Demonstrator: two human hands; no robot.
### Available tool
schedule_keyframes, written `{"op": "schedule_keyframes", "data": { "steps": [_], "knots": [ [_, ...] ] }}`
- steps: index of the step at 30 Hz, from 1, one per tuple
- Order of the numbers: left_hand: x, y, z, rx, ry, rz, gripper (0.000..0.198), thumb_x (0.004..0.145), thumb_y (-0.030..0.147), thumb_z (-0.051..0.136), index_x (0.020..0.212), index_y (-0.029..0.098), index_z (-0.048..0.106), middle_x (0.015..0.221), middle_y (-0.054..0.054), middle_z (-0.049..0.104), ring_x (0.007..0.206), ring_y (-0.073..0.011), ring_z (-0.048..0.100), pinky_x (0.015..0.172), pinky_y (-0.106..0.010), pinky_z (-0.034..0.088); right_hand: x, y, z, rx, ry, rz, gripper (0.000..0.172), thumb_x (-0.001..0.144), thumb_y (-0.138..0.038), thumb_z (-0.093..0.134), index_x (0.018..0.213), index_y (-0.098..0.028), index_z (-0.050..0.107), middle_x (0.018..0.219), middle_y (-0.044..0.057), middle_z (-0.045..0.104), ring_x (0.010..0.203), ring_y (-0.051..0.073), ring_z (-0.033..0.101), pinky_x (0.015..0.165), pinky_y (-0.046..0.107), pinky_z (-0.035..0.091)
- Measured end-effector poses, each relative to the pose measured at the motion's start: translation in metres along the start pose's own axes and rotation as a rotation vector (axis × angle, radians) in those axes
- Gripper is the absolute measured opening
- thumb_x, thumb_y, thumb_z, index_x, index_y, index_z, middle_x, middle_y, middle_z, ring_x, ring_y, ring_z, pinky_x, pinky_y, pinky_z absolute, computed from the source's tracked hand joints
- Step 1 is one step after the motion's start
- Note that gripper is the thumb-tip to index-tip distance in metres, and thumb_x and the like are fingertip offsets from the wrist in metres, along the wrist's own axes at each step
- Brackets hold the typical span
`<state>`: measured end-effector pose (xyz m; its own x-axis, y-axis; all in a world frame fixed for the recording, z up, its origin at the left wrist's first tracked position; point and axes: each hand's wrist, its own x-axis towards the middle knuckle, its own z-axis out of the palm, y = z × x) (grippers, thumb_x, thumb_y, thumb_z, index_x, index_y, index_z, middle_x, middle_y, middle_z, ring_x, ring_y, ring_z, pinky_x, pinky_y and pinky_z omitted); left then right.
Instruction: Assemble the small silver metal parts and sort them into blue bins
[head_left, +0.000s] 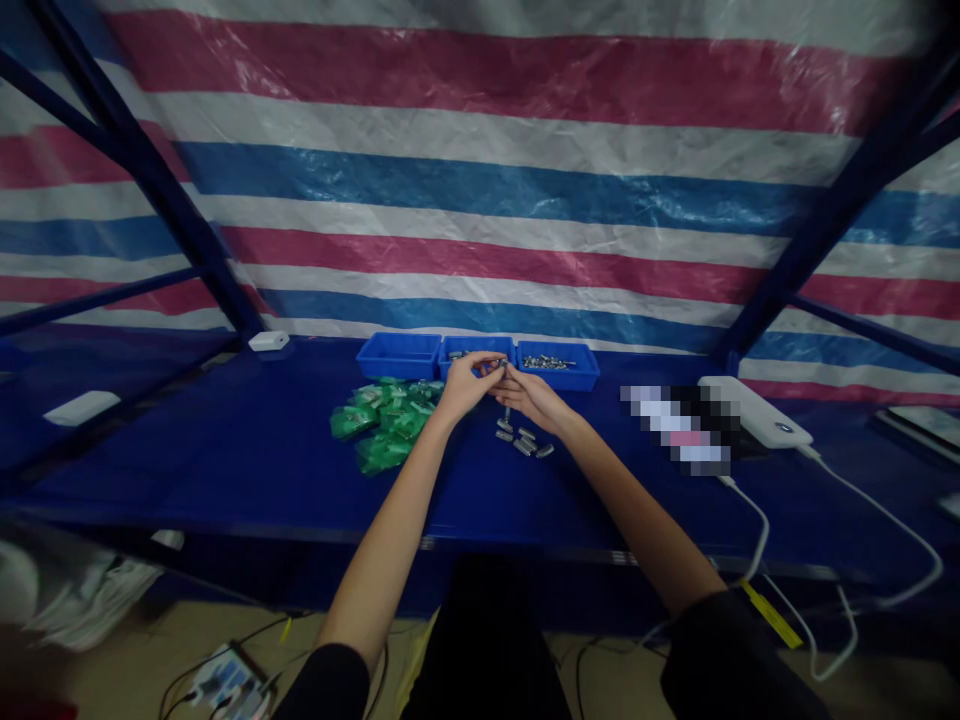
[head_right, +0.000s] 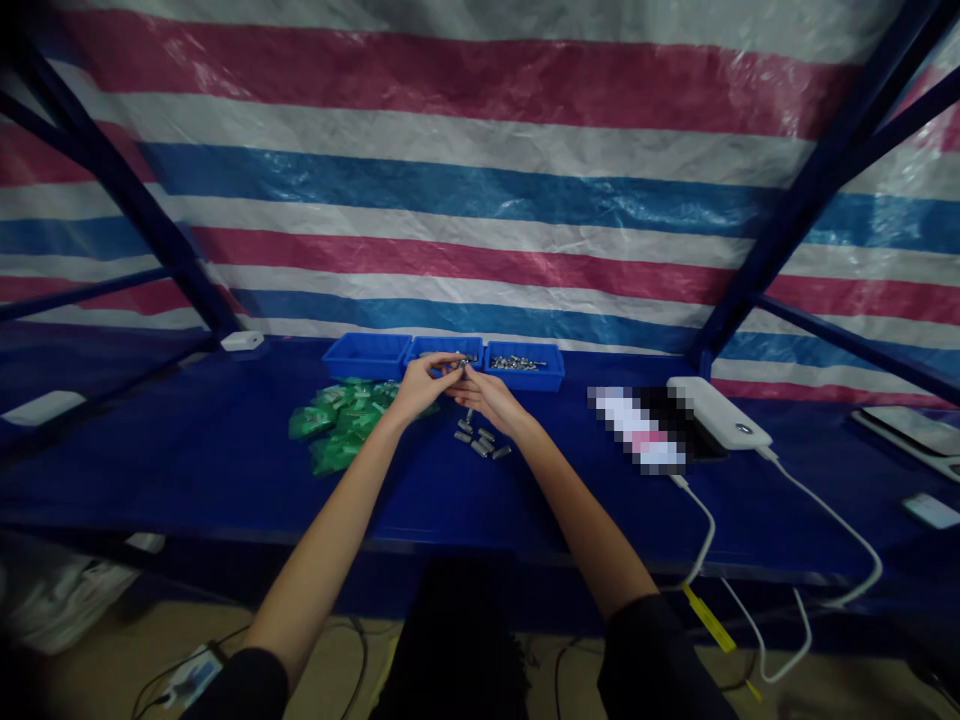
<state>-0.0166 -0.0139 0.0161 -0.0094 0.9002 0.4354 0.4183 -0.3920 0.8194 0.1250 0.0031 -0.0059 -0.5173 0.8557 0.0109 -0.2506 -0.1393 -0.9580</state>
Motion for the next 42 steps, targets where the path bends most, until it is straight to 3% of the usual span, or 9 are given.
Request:
{"op": "schedule_keyframes", "data": {
  "steps": [5,10,15,19,24,30,35,39,42],
  "knots": [
    [0.001,-0.001,0.004,-0.021,0.091,0.010,0.032,0.071,0.033,0.061,0.098,0.016,0.064,0.096,-0.006,0.065,0.076,-0.0124,0.055,0.071,-0.025,0.044,0.005,-0.001,0.000,0.029,0.106,-0.084,0.026,0.078,-0.037,0.059,0.095,-0.019,0.065,0.099,0.007,0.068,0.094,0.016,0.063,0.078,0.025,0.050],
    [0.003,0.000,0.007,-0.014,0.101,-0.031,0.031,0.068,0.040,0.063,0.085,0.015,0.060,0.089,-0.005,0.064,0.069,-0.0111,0.054,0.066,-0.024,0.044,0.009,-0.001,-0.004,0.050,0.237,-0.136,0.030,0.068,-0.041,0.067,0.090,-0.019,0.067,0.084,0.004,0.069,0.079,0.013,0.063,0.069,0.022,0.048],
    [-0.002,-0.005,0.009,0.277,-0.081,-0.021,0.033,0.067,0.048,0.063,0.077,0.017,0.060,0.077,-0.003,0.063,0.066,-0.0137,0.055,0.062,-0.024,0.041,0.008,-0.001,-0.009,-0.108,0.384,-0.185,0.030,0.065,-0.046,0.065,0.071,-0.017,0.067,0.070,0.002,0.066,0.065,0.011,0.059,0.059,0.021,0.045],
    [-0.008,-0.008,0.013,0.585,-0.268,-0.085,0.033,0.062,0.053,0.065,0.069,0.021,0.062,0.068,-0.002,0.064,0.065,-0.0169,0.058,0.060,-0.024,0.039,0.009,-0.003,-0.015,-0.194,0.483,-0.190,0.028,0.065,-0.044,0.063,0.070,-0.016,0.067,0.071,0.003,0.067,0.064,0.012,0.059,0.059,0.022,0.045],
    [-0.011,-0.006,0.018,0.652,-0.373,-0.129,0.016,0.066,0.039,0.063,0.068,0.023,0.066,0.069,-0.001,0.067,0.064,-0.0167,0.060,0.058,-0.023,0.038,0.011,-0.002,-0.019,-0.227,0.454,-0.203,0.025,0.067,-0.038,0.061,0.078,-0.017,0.069,0.071,0.003,0.068,0.061,0.011,0.059,0.059,0.022,0.045],
    [-0.011,-0.003,0.009,0.639,-0.401,-0.180,0.029,0.057,0.050,0.068,0.068,0.024,0.067,0.069,-0.001,0.068,0.066,-0.0181,0.061,0.056,-0.023,0.038,0.014,0.007,-0.024,-0.337,0.456,-0.259,0.021,0.064,-0.036,0.064,0.072,-0.017,0.069,0.066,0.003,0.068,0.062,0.013,0.062,0.063,0.025,0.049],
    [-0.013,0.000,0.004,0.615,-0.440,-0.222,0.018,0.062,0.040,0.065,0.067,0.023,0.069,0.071,-0.002,0.069,0.067,-0.0184,0.062,0.055,-0.024,0.038,0.016,0.008,-0.027,-0.426,0.521,-0.231,0.021,0.062,-0.037,0.067,0.067,-0.017,0.068,0.061,0.003,0.067,0.060,0.016,0.062,0.063,0.028,0.050],
    [-0.013,-0.002,0.011,0.578,-0.434,-0.163,0.017,0.063,0.036,0.063,0.070,0.021,0.068,0.072,-0.002,0.069,0.067,-0.0177,0.062,0.055,-0.024,0.039,0.013,0.000,-0.021,-0.288,0.334,-0.292,0.032,0.070,-0.040,0.062,0.095,-0.021,0.067,0.091,0.005,0.070,0.082,0.017,0.065,0.070,0.026,0.050],
    [-0.012,-0.007,0.013,0.512,-0.398,-0.116,0.018,0.064,0.036,0.063,0.072,0.020,0.067,0.072,-0.003,0.068,0.068,-0.0171,0.062,0.057,-0.023,0.041,0.011,-0.004,-0.019,-0.232,0.223,-0.324,0.038,0.073,-0.038,0.060,0.109,-0.027,0.062,0.112,0.003,0.064,0.099,0.017,0.061,0.075,0.024,0.049]
  ]
}}
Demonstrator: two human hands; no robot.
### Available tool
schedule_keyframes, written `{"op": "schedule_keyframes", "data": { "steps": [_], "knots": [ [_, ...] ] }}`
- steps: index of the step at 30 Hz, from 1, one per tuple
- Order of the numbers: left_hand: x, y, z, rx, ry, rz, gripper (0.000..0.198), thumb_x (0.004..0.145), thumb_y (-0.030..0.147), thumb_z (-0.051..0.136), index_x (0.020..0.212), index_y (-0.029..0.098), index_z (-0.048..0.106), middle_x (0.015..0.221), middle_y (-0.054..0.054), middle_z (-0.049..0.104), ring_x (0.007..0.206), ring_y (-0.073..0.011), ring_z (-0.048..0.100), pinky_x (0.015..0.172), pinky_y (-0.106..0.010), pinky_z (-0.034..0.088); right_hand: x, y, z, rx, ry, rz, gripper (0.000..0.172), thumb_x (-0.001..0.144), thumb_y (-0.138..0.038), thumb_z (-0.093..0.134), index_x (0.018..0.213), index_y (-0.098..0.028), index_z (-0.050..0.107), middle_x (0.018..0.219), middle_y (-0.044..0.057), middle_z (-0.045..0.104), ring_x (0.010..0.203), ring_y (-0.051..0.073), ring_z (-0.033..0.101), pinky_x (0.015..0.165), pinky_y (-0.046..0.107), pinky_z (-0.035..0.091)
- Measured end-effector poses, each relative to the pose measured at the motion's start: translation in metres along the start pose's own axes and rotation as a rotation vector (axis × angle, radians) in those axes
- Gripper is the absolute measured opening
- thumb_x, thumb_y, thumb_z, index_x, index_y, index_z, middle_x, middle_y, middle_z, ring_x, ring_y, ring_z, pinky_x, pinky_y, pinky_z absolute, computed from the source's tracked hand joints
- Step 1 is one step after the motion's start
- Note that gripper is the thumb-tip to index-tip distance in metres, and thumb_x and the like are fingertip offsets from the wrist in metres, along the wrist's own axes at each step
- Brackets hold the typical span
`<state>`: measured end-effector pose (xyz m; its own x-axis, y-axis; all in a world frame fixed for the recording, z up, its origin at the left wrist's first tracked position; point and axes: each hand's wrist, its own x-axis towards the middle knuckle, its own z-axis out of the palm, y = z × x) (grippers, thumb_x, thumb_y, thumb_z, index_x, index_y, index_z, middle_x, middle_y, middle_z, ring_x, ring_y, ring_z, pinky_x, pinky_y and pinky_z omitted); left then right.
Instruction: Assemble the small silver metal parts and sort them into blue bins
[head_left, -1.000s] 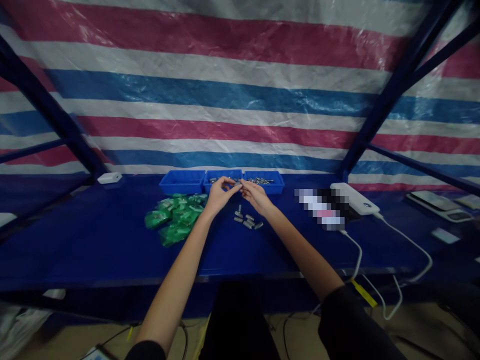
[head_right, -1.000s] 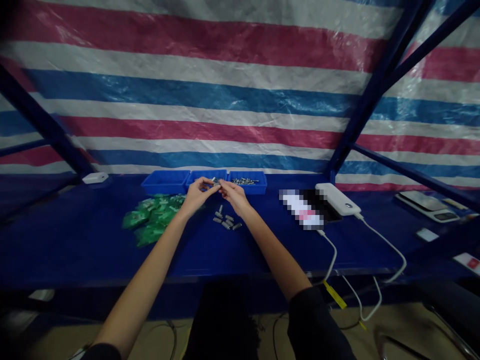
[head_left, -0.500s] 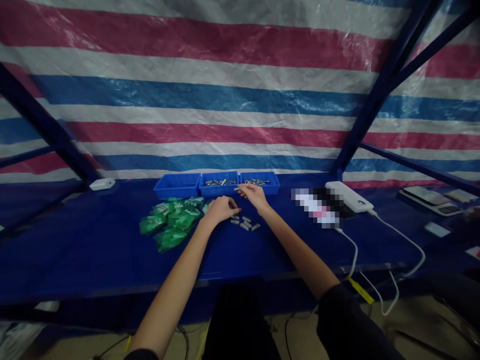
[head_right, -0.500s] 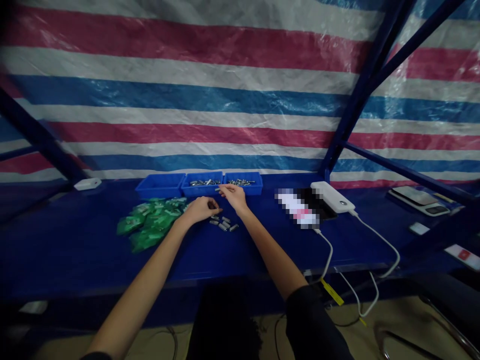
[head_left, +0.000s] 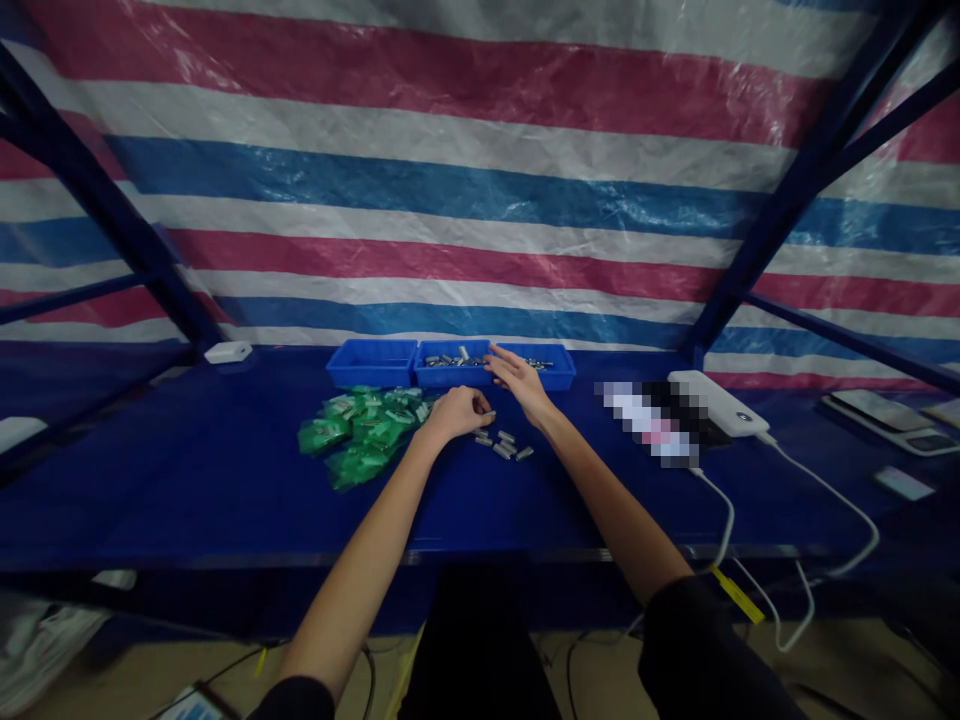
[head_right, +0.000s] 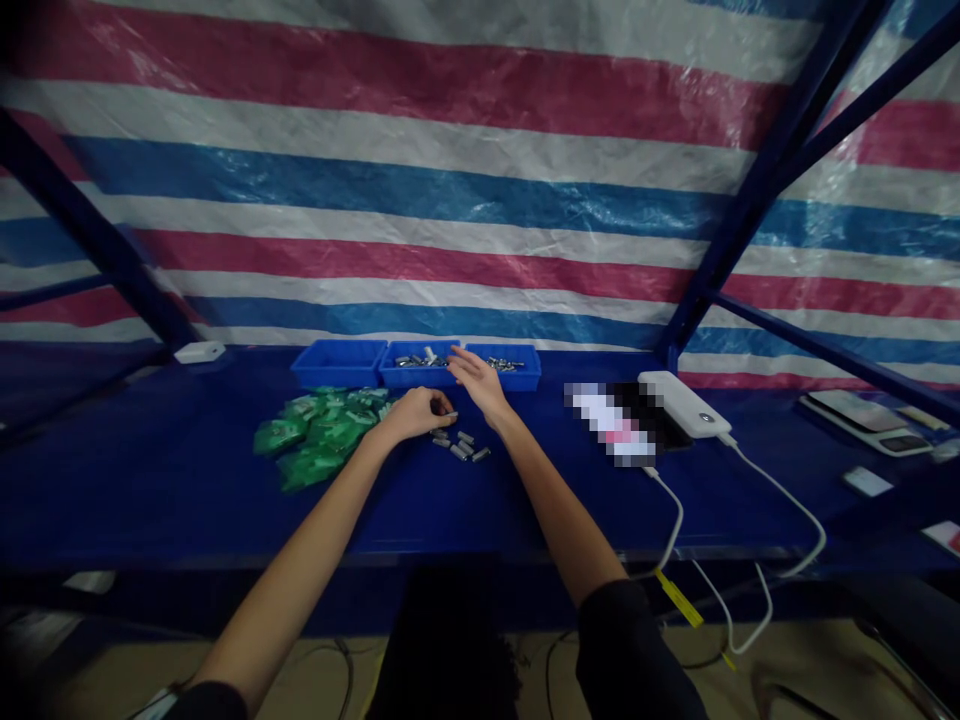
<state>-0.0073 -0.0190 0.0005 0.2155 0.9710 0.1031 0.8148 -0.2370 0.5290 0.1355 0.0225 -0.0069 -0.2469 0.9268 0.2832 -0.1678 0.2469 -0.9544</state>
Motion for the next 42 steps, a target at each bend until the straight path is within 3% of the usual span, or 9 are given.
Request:
{"op": "schedule_keyframes", "data": {
  "steps": [6,10,19,25,28,33,35,39,42],
  "knots": [
    [0.007,-0.010,-0.004,-0.173,0.224,0.010,0.026,0.067,0.039,0.062,0.082,0.018,0.067,0.075,-0.004,0.069,0.069,-0.0168,0.062,0.060,-0.024,0.044,-0.003,0.007,0.001,-0.161,0.026,0.112,0.024,0.071,-0.037,0.064,0.085,-0.019,0.070,0.089,0.005,0.070,0.081,0.017,0.064,0.066,0.025,0.048],
    [0.010,-0.008,-0.009,-0.264,0.344,0.019,0.023,0.066,0.035,0.065,0.079,0.016,0.069,0.079,-0.005,0.070,0.067,-0.0163,0.060,0.063,-0.026,0.045,-0.005,0.010,0.002,-0.141,-0.009,0.183,0.022,0.071,-0.038,0.064,0.077,-0.018,0.070,0.068,0.003,0.068,0.067,0.014,0.063,0.062,0.024,0.046],
    [0.011,-0.001,-0.013,-0.725,0.377,-0.058,0.042,0.063,0.033,0.070,0.100,0.014,0.068,0.091,-0.007,0.069,0.069,-0.0133,0.059,0.066,-0.026,0.047,-0.008,0.007,0.007,0.331,-0.086,0.338,0.018,0.071,-0.028,0.068,0.087,-0.020,0.070,0.081,0.002,0.069,0.075,0.009,0.061,0.069,0.021,0.045],
    [0.011,0.002,-0.015,-0.754,0.382,-0.090,0.033,0.066,0.031,0.067,0.093,0.013,0.069,0.092,-0.008,0.069,0.076,-0.0161,0.061,0.068,-0.027,0.048,-0.005,0.011,0.009,0.313,-0.016,0.286,0.023,0.066,-0.028,0.071,0.088,-0.021,0.070,0.078,0.001,0.068,0.068,0.009,0.058,0.067,0.022,0.044],
    [0.009,0.000,-0.016,-0.714,0.281,-0.092,0.034,0.067,0.031,0.067,0.095,0.011,0.067,0.089,-0.009,0.069,0.074,-0.0155,0.060,0.067,-0.027,0.047,-0.002,0.014,0.007,0.326,0.060,0.276,0.020,0.068,-0.033,0.068,0.082,-0.019,0.070,0.073,0.001,0.065,0.062,0.007,0.055,0.064,0.021,0.044],
    [0.000,-0.008,-0.019,-0.488,-0.185,-0.030,0.053,0.058,0.039,0.073,0.103,0.014,0.065,0.085,-0.006,0.067,0.072,-0.0143,0.059,0.065,-0.025,0.044,0.000,0.018,0.003,0.288,0.195,0.279,0.027,0.067,-0.043,0.065,0.075,-0.017,0.066,0.062,-0.001,0.058,0.056,0.007,0.052,0.057,0.020,0.041],
    [-0.002,-0.011,-0.020,-0.359,-0.298,0.021,0.052,0.053,0.041,0.076,0.098,0.015,0.067,0.083,-0.004,0.066,0.073,-0.0144,0.058,0.064,-0.023,0.042,0.001,0.017,0.001,0.261,0.220,0.268,0.029,0.067,-0.046,0.065,0.073,-0.017,0.065,0.061,-0.001,0.058,0.054,0.007,0.051,0.055,0.020,0.040],
    [0.000,-0.014,-0.015,-0.250,-0.347,0.112,0.036,0.058,0.040,0.072,0.085,0.016,0.071,0.073,-0.002,0.065,0.067,-0.0129,0.056,0.060,-0.021,0.039,-0.001,0.013,0.003,0.159,0.219,0.246,0.029,0.064,-0.045,0.065,0.067,-0.017,0.063,0.060,-0.001,0.058,0.053,0.007,0.050,0.053,0.020,0.039],
    [0.004,-0.013,-0.006,-0.218,-0.305,0.144,0.028,0.065,0.038,0.066,0.081,0.015,0.071,0.067,-0.002,0.065,0.060,-0.0116,0.053,0.058,-0.022,0.037,-0.004,0.009,0.006,0.043,0.217,0.219,0.027,0.062,-0.044,0.066,0.061,-0.017,0.063,0.058,-0.001,0.058,0.052,0.008,0.050,0.053,0.021,0.039]
  ]
}}
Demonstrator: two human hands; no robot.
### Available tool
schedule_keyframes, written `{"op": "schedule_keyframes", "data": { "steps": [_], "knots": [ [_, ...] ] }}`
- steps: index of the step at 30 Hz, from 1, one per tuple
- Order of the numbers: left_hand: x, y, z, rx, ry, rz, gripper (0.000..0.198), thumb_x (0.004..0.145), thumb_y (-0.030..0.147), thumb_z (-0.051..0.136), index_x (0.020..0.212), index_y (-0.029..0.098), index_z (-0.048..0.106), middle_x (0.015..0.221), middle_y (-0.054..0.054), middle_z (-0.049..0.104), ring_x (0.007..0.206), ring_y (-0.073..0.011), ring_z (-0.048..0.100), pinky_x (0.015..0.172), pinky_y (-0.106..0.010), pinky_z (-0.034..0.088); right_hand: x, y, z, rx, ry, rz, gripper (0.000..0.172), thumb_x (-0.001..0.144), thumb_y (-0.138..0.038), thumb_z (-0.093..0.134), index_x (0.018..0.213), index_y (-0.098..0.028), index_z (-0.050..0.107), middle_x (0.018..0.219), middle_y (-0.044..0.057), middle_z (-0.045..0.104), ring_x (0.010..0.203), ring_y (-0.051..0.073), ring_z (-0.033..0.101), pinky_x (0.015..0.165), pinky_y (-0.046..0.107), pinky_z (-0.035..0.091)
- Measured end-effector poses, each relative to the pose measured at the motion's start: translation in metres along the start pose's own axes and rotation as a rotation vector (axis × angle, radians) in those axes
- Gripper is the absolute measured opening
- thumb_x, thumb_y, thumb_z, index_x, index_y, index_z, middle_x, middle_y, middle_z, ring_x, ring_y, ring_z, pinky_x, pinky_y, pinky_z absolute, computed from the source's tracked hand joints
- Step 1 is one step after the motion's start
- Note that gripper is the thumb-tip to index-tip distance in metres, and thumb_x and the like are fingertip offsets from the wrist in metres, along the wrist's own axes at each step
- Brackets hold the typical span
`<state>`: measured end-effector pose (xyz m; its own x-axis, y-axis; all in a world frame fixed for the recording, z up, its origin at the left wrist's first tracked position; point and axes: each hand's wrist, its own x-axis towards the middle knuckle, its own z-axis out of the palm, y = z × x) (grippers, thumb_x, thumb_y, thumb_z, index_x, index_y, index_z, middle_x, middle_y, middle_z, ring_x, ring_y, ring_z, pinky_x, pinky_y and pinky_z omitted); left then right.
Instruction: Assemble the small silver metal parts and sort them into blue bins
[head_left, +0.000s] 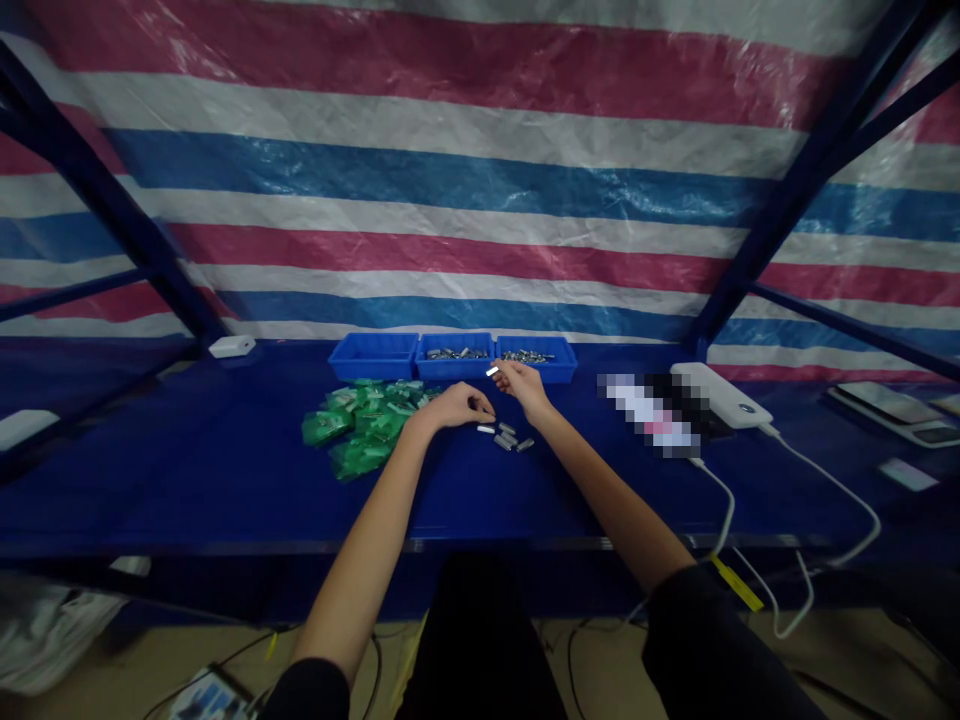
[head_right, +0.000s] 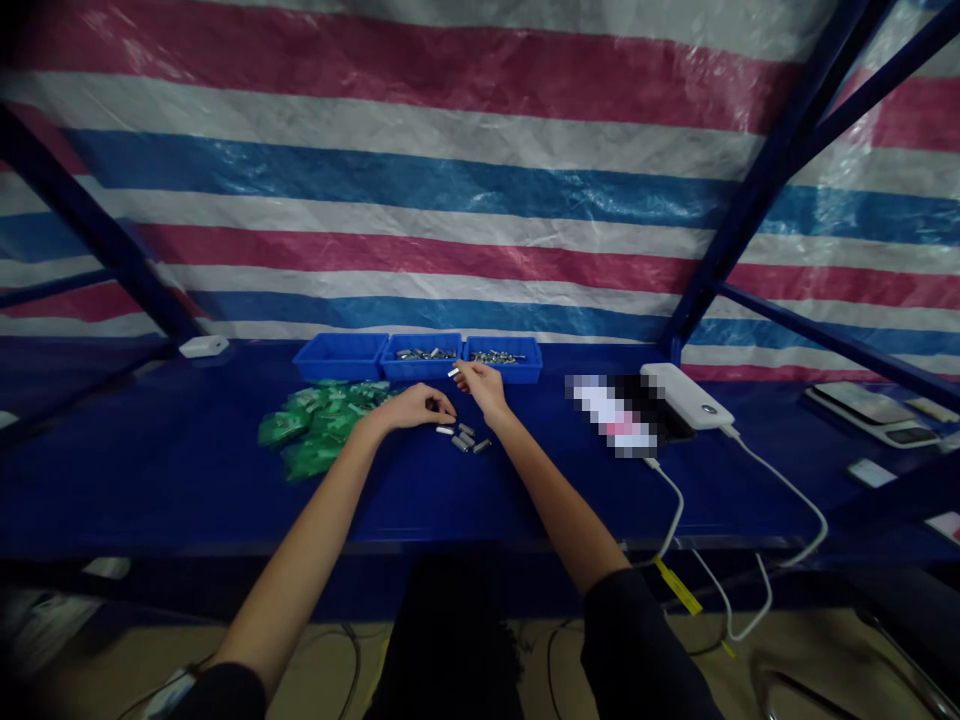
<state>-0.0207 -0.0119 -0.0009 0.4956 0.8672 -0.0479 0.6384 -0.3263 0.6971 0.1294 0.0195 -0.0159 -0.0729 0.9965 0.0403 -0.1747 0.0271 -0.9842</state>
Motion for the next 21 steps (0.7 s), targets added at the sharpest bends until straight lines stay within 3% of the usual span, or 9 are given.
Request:
{"op": "schedule_keyframes", "data": {
  "steps": [6,9,12,16,21],
  "knots": [
    [0.007,-0.003,0.009,0.142,0.125,-0.002,0.030,0.060,0.040,0.070,0.078,0.016,0.071,0.065,-0.001,0.064,0.058,-0.0115,0.053,0.055,-0.021,0.036,-0.002,-0.002,0.000,-0.110,0.043,-0.051,0.024,0.061,-0.039,0.069,0.060,-0.016,0.064,0.056,0.000,0.060,0.054,0.011,0.053,0.056,0.024,0.041],
    [0.006,-0.005,0.008,0.155,0.136,-0.019,0.030,0.057,0.042,0.072,0.073,0.017,0.071,0.065,-0.001,0.065,0.058,-0.0124,0.054,0.054,-0.021,0.036,-0.002,-0.007,0.001,0.006,-0.068,-0.065,0.026,0.065,-0.040,0.068,0.082,-0.020,0.068,0.078,0.003,0.069,0.074,0.014,0.061,0.066,0.024,0.044],
    [0.005,-0.005,0.007,0.154,0.187,-0.011,0.027,0.059,0.042,0.070,0.071,0.018,0.070,0.067,-0.002,0.066,0.060,-0.0137,0.056,0.056,-0.022,0.038,-0.003,-0.013,0.002,0.145,-0.227,-0.095,0.038,0.071,-0.039,0.065,0.107,-0.030,0.062,0.107,0.001,0.066,0.099,0.015,0.059,0.078,0.026,0.044],
    [0.004,-0.002,0.002,0.119,0.435,-0.005,0.026,0.072,0.041,0.060,0.075,0.018,0.070,0.072,-0.004,0.068,0.064,-0.0147,0.057,0.061,-0.025,0.040,-0.004,-0.010,0.001,0.090,-0.233,-0.050,0.028,0.075,-0.039,0.061,0.100,-0.026,0.065,0.109,0.003,0.065,0.104,0.016,0.058,0.081,0.026,0.044],
    [0.004,0.010,0.000,0.025,0.744,0.058,0.024,0.076,0.037,0.056,0.083,0.017,0.070,0.080,-0.005,0.067,0.070,-0.0152,0.055,0.069,-0.027,0.042,-0.005,0.001,0.002,0.132,-0.326,0.145,0.032,0.080,-0.045,0.054,0.091,-0.018,0.067,0.090,0.008,0.070,0.085,0.015,0.064,0.077,0.028,0.047]
  ]
}}
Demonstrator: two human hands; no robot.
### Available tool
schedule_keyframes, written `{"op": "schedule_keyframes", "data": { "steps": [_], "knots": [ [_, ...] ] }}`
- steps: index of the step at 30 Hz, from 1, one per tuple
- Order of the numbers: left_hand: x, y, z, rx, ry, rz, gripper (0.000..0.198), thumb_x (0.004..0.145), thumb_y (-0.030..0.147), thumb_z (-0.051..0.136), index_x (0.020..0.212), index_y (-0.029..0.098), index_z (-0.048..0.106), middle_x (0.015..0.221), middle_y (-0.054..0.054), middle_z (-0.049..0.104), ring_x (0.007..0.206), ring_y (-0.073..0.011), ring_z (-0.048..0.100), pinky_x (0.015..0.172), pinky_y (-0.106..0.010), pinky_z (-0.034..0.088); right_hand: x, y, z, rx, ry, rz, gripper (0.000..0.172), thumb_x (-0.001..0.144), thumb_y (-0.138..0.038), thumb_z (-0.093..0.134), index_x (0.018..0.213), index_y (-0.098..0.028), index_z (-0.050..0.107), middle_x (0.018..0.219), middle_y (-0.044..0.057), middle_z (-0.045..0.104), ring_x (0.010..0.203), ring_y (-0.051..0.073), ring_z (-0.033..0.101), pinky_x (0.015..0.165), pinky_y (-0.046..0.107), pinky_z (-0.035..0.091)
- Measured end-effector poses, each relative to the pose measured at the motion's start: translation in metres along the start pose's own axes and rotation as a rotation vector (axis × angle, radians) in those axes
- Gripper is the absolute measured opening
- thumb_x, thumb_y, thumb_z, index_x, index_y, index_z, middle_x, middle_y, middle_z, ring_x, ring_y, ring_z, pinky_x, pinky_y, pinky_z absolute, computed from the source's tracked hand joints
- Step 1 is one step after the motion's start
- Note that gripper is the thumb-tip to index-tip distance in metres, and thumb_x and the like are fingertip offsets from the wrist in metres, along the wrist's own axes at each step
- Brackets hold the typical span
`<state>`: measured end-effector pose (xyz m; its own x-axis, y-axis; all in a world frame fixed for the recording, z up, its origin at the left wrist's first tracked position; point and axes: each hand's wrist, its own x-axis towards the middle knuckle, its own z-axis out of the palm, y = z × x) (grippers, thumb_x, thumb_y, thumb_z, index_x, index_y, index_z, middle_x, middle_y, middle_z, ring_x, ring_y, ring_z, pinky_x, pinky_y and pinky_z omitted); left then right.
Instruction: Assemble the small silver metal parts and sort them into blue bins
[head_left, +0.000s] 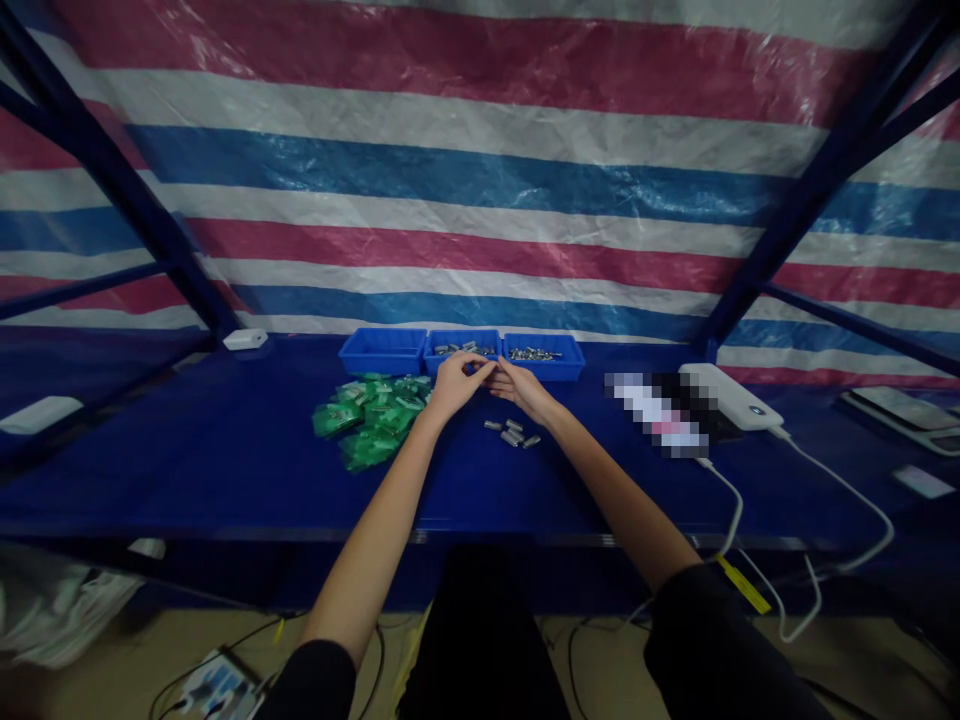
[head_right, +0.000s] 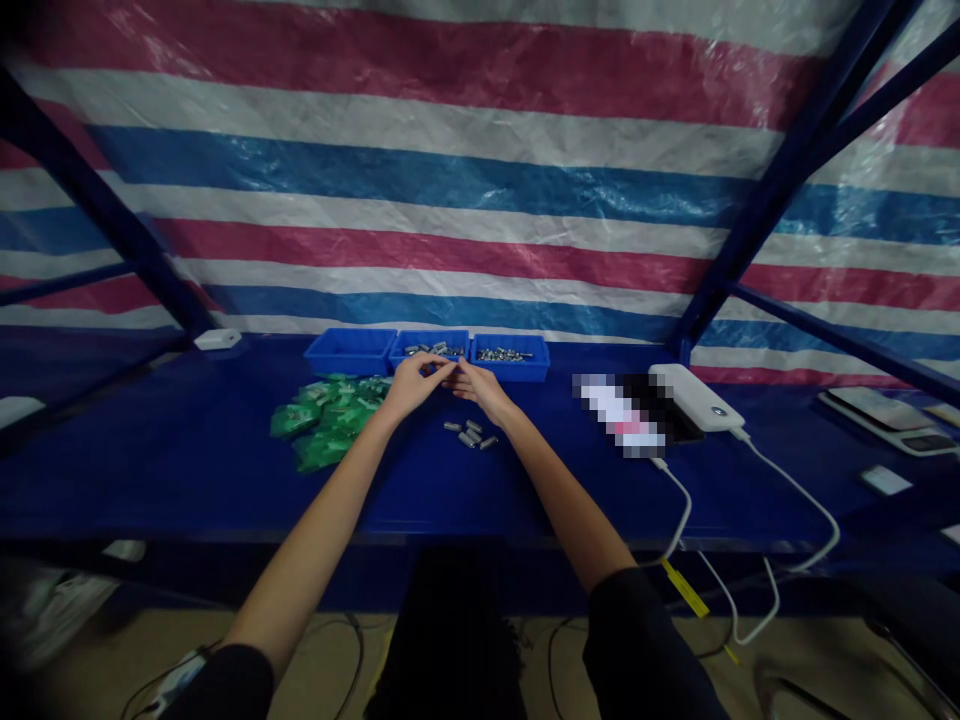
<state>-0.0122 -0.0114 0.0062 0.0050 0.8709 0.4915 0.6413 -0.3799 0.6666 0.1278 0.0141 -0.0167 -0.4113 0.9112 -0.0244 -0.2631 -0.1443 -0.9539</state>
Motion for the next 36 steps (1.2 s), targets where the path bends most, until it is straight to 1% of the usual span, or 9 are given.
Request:
{"op": "schedule_keyframes", "data": {
  "steps": [4,8,15,17,22,26,28,31,36],
  "knots": [
    [0.001,0.004,0.006,-0.102,0.070,-0.006,0.024,0.077,0.034,0.056,0.085,0.015,0.069,0.081,-0.006,0.064,0.076,-0.0159,0.055,0.071,-0.027,0.042,-0.001,0.001,0.005,0.175,-0.070,0.031,0.028,0.080,-0.043,0.056,0.089,-0.018,0.066,0.087,0.008,0.070,0.083,0.015,0.064,0.078,0.028,0.048],
    [0.002,0.004,0.008,-0.195,0.125,-0.048,0.026,0.079,0.035,0.053,0.088,0.014,0.066,0.089,-0.007,0.063,0.079,-0.0148,0.056,0.075,-0.026,0.043,0.001,0.000,0.006,0.197,-0.017,-0.036,0.018,0.075,-0.033,0.064,0.087,-0.020,0.067,0.084,0.004,0.069,0.083,0.012,0.062,0.078,0.025,0.048],
    [0.003,0.007,0.003,-0.224,0.046,-0.078,0.023,0.077,0.035,0.055,0.083,0.015,0.064,0.088,-0.005,0.064,0.080,-0.0148,0.055,0.072,-0.025,0.042,0.005,-0.003,0.001,0.154,0.134,-0.133,0.026,0.066,-0.037,0.070,0.086,-0.021,0.069,0.074,0.000,0.065,0.063,0.007,0.054,0.065,0.021,0.044],
    [0.003,0.007,0.001,-0.248,-0.038,-0.084,0.025,0.076,0.038,0.056,0.083,0.015,0.064,0.085,-0.004,0.064,0.076,-0.0141,0.055,0.071,-0.025,0.042,0.005,-0.004,0.001,0.111,0.161,-0.159,0.029,0.063,-0.040,0.070,0.085,-0.021,0.070,0.067,-0.002,0.061,0.059,0.006,0.051,0.061,0.020,0.042],
    [0.001,0.003,-0.010,-0.256,-0.379,-0.104,0.033,0.072,0.046,0.058,0.084,0.016,0.066,0.078,-0.002,0.064,0.067,-0.0126,0.053,0.064,-0.024,0.041,0.001,-0.005,0.001,-0.093,0.201,-0.194,0.034,0.060,-0.046,0.070,0.079,-0.018,0.070,0.060,-0.003,0.056,0.055,0.007,0.045,0.054,0.021,0.037],
    [-0.003,-0.003,-0.019,-0.149,-0.660,-0.149,0.041,0.056,0.047,0.072,0.087,0.020,0.069,0.075,-0.001,0.062,0.067,-0.0131,0.054,0.059,-0.021,0.040,0.000,-0.005,-0.001,-0.125,0.267,-0.180,0.036,0.059,-0.049,0.068,0.077,-0.018,0.070,0.060,-0.003,0.055,0.054,0.007,0.045,0.053,0.021,0.036],
    [-0.004,-0.006,-0.021,-0.087,-0.727,-0.120,0.043,0.048,0.045,0.076,0.084,0.022,0.070,0.076,0.000,0.061,0.070,-0.0139,0.055,0.058,-0.020,0.039,0.000,-0.005,-0.003,-0.122,0.303,-0.169,0.035,0.060,-0.049,0.067,0.075,-0.018,0.069,0.059,-0.003,0.054,0.053,0.007,0.045,0.052,0.021,0.036],
    [-0.005,-0.010,-0.018,-0.008,-0.689,-0.049,0.037,0.045,0.046,0.077,0.074,0.023,0.071,0.076,0.000,0.059,0.071,-0.0144,0.055,0.059,-0.020,0.039,0.001,-0.005,-0.005,-0.130,0.333,-0.158,0.033,0.061,-0.048,0.066,0.074,-0.018,0.069,0.058,-0.003,0.054,0.052,0.007,0.045,0.052,0.021,0.036],
    [-0.005,-0.015,-0.008,0.065,-0.549,0.020,0.028,0.058,0.047,0.069,0.067,0.021,0.071,0.073,-0.003,0.060,0.071,-0.0156,0.055,0.065,-0.023,0.039,0.001,-0.004,-0.005,-0.208,0.346,-0.179,0.026,0.063,-0.042,0.065,0.072,-0.018,0.069,0.059,-0.002,0.059,0.053,0.009,0.049,0.054,0.023,0.038]
  ]
}}
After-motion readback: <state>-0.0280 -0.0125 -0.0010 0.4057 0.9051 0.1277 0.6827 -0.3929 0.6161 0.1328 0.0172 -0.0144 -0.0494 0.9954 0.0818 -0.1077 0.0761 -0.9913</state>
